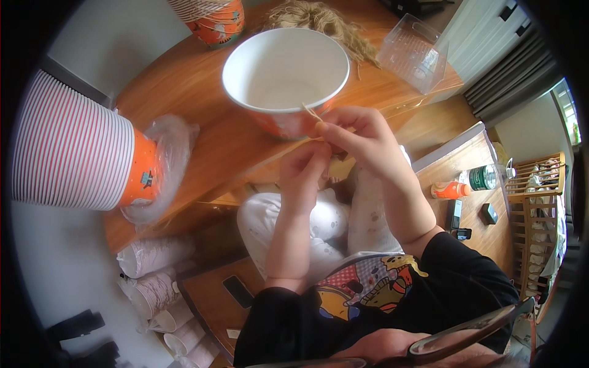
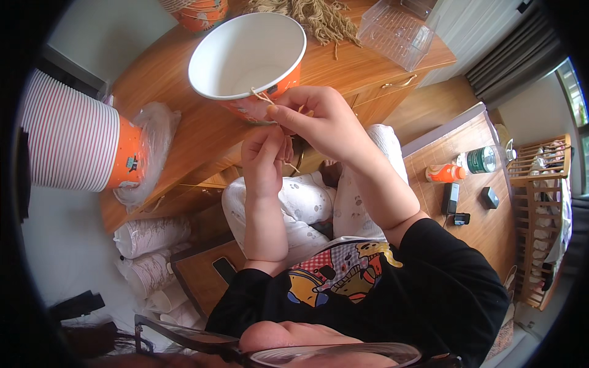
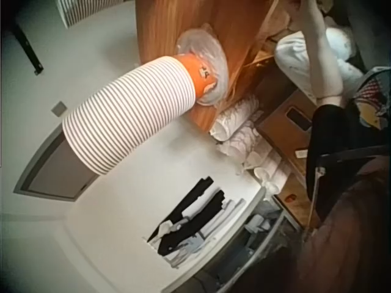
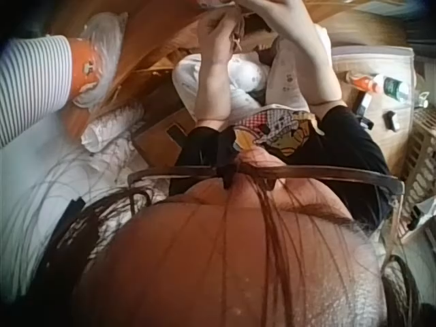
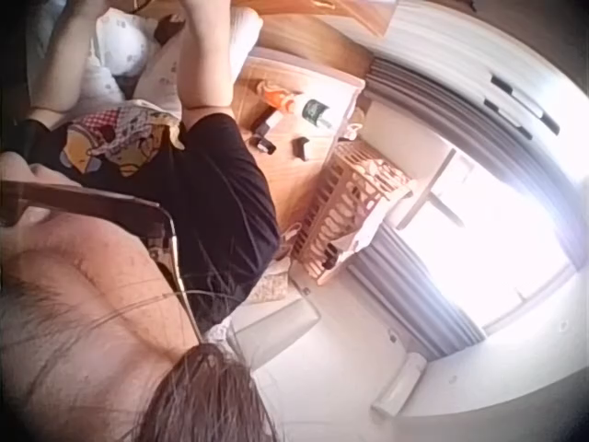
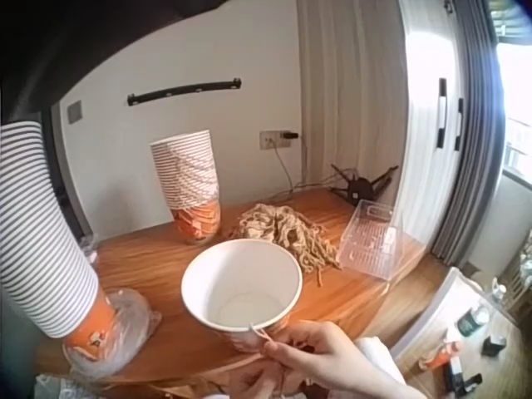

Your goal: Tying thin wire or string handles to paper buckets.

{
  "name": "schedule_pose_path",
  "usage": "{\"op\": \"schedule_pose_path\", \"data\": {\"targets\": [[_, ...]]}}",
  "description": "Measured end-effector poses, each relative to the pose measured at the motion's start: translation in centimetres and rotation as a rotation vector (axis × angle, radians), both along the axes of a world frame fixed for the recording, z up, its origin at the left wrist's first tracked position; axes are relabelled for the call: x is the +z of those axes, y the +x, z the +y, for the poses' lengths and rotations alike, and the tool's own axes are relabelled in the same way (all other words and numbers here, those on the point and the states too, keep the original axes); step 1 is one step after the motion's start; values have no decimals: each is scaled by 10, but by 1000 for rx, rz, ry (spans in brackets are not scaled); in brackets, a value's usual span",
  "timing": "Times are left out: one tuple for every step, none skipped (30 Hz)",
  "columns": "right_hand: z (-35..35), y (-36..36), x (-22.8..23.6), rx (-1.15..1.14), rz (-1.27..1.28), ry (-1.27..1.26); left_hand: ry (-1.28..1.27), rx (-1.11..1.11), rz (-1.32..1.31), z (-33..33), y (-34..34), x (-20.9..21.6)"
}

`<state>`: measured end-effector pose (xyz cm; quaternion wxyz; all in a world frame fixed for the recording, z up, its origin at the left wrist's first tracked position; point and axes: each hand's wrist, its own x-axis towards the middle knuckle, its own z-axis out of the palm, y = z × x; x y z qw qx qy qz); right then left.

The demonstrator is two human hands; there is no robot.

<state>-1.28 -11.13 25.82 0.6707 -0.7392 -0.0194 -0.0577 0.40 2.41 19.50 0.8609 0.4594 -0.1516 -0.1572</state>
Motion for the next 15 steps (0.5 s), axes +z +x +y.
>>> {"op": "schedule_pose_path", "data": {"targets": [[0, 1, -1, 1, 1, 1, -6, -29, -10, 1, 1, 0], [0, 1, -2, -12, -1, 20, -13, -59, -23, 1, 0, 1], [1, 0, -2, -25, -4, 40, -14, -60, -23, 1, 0, 0], [0, 0, -1, -26, -5, 39, -13, -70, -46, 1, 0, 0], [1, -1, -1, -26, 10, 38, -11, -80, -69, 1, 0, -1], [1, -2, -1, -28, 25, 36, -12, -80, -70, 1, 0, -2], [2, -3, -1, -28, 24, 36, -26, -98, -50, 1, 0, -4], [3, -3, 0, -19, 25, 40, -41, -116, -31, 1, 1, -5], [4, -4, 0, -11, 25, 44, -42, -116, -31, 0, 1, -8], [4, -4, 0, -10, 25, 43, -126, -158, 18, -1, 2, -12], [3, -5, 1, -17, 47, 84, -211, -201, 67, -1, 3, -13], [3, -5, 1, -23, 70, 126, -212, -201, 66, -2, 3, -13], [3, -5, -2, -22, 70, 125, -226, -208, 95, -2, 3, -14], [5, -5, -7, -117, -107, 52, -239, -214, 123, -3, 2, -10], [6, -5, -11, -210, -284, -22, -238, -213, 124, -3, 1, -5]]}}
